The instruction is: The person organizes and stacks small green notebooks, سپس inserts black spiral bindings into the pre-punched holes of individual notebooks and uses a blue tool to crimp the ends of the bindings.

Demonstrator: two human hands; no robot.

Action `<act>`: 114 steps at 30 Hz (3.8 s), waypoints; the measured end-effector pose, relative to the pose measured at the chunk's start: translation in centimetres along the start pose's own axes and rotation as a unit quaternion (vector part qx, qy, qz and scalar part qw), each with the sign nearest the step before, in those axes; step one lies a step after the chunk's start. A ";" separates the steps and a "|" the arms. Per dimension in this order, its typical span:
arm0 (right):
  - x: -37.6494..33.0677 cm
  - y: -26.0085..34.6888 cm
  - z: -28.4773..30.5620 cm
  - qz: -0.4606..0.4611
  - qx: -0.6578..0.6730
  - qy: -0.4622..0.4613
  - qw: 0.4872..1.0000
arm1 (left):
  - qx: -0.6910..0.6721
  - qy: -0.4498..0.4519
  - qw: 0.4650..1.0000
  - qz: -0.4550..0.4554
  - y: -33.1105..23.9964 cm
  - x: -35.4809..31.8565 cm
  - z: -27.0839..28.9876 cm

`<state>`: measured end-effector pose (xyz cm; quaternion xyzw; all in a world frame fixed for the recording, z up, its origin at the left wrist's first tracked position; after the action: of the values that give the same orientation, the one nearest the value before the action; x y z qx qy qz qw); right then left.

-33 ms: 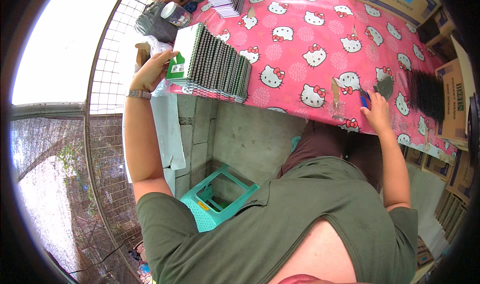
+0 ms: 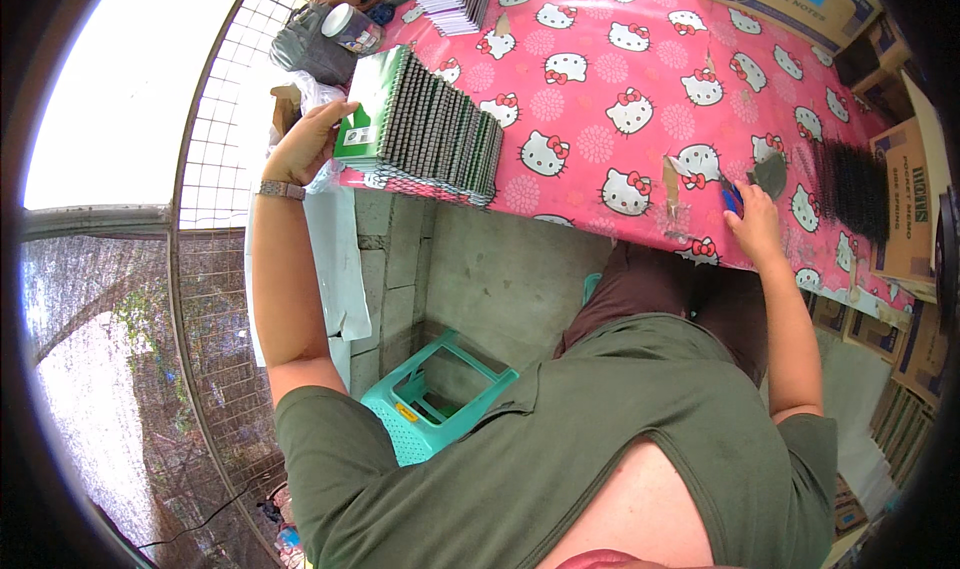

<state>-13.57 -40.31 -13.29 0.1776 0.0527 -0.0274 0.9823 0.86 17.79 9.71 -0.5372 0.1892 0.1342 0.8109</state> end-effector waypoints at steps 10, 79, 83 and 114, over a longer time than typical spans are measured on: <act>5.4 15.1 5.8 0.206 0.294 -0.059 0.931 | -0.116 -0.016 0.993 -0.020 1.1 -0.4 0.0; 8.8 35.9 6.5 0.516 0.032 -0.243 0.821 | -0.291 -0.163 0.929 -0.158 6.3 -8.9 -12.3; 8.7 36.1 6.9 0.509 0.000 -0.163 0.845 | -0.255 -0.177 0.939 -0.150 5.9 -9.2 -12.4; 8.9 35.5 5.6 0.476 -0.009 -0.037 0.879 | -0.328 -0.148 0.926 -0.118 8.4 -8.1 -12.6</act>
<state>-1.62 -9.38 3.23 0.1712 -0.0738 0.4371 0.8799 -11.94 9.31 2.07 -0.7658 -0.0518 0.1701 0.6180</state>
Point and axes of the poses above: each hand's wrist, its own x-axis towards the middle knuckle, its own z-axis out of the back of the hand, y = z × x, the point moved 1 cm from there along x, towards the middle knuckle, and after that the axes turned 1 degree about y, right-handed, at the moved point
